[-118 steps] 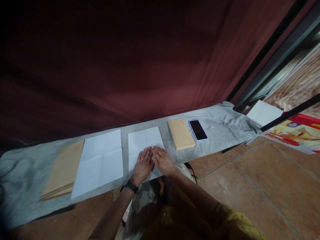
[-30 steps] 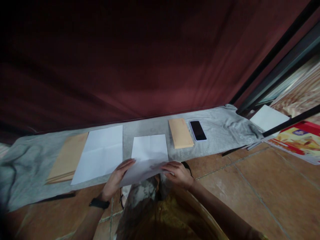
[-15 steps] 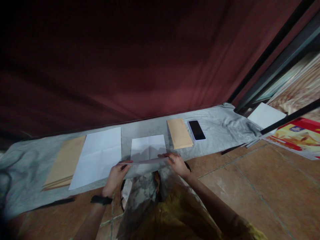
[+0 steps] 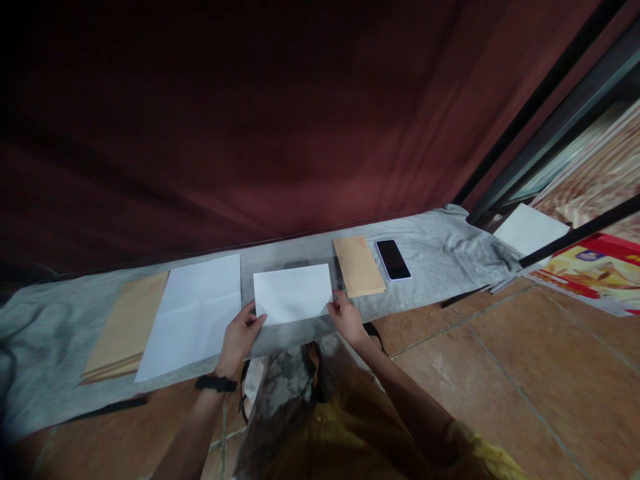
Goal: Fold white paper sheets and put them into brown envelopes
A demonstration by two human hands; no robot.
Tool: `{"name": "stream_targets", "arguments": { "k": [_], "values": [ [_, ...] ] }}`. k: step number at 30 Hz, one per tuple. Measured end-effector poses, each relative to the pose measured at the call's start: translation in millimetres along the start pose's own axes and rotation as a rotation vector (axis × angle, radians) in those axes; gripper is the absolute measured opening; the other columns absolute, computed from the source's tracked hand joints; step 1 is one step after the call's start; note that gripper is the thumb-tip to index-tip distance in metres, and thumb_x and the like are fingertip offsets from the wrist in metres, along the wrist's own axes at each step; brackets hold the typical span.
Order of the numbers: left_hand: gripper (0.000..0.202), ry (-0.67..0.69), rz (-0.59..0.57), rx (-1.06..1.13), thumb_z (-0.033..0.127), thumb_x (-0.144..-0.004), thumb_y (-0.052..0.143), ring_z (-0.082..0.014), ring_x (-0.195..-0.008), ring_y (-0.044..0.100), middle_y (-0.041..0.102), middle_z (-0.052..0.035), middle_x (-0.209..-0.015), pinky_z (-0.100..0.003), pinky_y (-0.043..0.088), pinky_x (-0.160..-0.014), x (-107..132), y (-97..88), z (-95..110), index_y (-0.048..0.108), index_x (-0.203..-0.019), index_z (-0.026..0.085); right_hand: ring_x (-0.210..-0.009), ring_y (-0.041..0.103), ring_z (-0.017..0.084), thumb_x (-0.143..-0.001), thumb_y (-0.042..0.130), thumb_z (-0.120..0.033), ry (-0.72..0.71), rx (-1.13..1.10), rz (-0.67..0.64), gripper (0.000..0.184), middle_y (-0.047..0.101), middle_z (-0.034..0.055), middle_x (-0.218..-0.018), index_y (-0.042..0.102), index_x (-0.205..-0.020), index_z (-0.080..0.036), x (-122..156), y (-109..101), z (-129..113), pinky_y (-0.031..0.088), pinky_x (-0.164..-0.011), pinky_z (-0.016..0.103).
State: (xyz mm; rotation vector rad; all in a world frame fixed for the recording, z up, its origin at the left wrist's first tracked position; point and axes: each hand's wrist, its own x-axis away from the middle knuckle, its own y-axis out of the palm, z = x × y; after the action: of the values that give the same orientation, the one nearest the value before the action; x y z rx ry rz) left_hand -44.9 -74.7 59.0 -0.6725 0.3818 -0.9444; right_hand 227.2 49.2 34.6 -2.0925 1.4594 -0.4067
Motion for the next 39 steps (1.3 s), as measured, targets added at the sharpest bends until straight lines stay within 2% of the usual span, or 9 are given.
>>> {"name": "stream_targets", "arguments": {
  "k": [7, 13, 23, 27, 35, 39],
  "values": [
    [0.052, -0.083, -0.027, -0.106, 0.039, -0.087, 0.057, -0.0186, -0.076, 0.068, 0.071, -0.0009, -0.079, -0.029, 0.05, -0.071, -2, 1.5, 10, 0.056, -0.135, 0.018, -0.078, 0.071, 0.022, -0.094, 0.049, -0.029, 0.063, 0.274, -0.039, 0.047, 0.073, 0.0051, -0.086, 0.043, -0.139, -0.016, -2, 1, -11, 0.049, -0.069, 0.028],
    [0.051, -0.121, -0.051, -0.201, 0.036, -0.09, 0.056, -0.0188, -0.077, 0.068, 0.072, -0.0021, -0.083, -0.028, 0.048, -0.07, -2, 2.9, 15, 0.054, -0.138, 0.018, -0.083, 0.072, 0.022, -0.098, 0.046, -0.026, 0.073, 0.432, -0.073, 0.047, 0.075, 0.0091, -0.098, 0.04, -0.144, -0.015, -2, 1, -20, 0.05, -0.074, 0.028],
    [0.051, -0.172, -0.097, -0.29, 0.036, -0.092, 0.054, -0.0198, -0.081, 0.07, 0.074, -0.0038, -0.089, -0.027, 0.046, -0.066, -4, 3.4, 23, 0.052, -0.139, 0.019, -0.097, 0.072, 0.025, -0.099, 0.043, -0.025, 0.044, 0.523, -0.094, 0.042, 0.073, 0.0149, -0.115, 0.047, -0.14, -0.015, -2, -1, -33, 0.051, -0.084, 0.031],
    [0.05, -0.191, -0.132, -0.295, 0.036, -0.092, 0.053, -0.02, -0.081, 0.069, 0.074, -0.0039, -0.089, -0.028, 0.046, -0.066, -6, 2.7, 25, 0.052, -0.14, 0.019, -0.095, 0.072, 0.024, -0.099, 0.043, -0.026, 0.037, 0.557, -0.091, 0.042, 0.072, 0.0153, -0.116, 0.05, -0.14, -0.016, -2, 0, -34, 0.051, -0.084, 0.032],
    [0.051, -0.198, -0.125, -0.317, 0.036, -0.092, 0.053, -0.0225, -0.087, 0.071, 0.075, -0.0058, -0.094, -0.031, 0.05, -0.072, -5, 2.8, 28, 0.052, -0.14, 0.019, -0.089, 0.07, 0.024, -0.101, 0.039, -0.028, 0.009, 0.635, -0.07, 0.041, 0.069, 0.0157, -0.116, 0.052, -0.138, -0.018, 1, 2, -37, 0.051, -0.081, 0.034],
    [0.051, -0.206, -0.119, -0.336, 0.037, -0.092, 0.053, -0.0235, -0.09, 0.071, 0.075, -0.0072, -0.099, -0.031, 0.051, -0.073, -5, 3.6, 29, 0.053, -0.14, 0.02, -0.101, 0.064, 0.03, -0.101, 0.037, -0.027, -0.048, 0.652, -0.027, 0.042, 0.065, 0.0196, -0.117, 0.054, -0.137, -0.013, 5, 2, -40, 0.049, -0.09, 0.043]
  ]
}}
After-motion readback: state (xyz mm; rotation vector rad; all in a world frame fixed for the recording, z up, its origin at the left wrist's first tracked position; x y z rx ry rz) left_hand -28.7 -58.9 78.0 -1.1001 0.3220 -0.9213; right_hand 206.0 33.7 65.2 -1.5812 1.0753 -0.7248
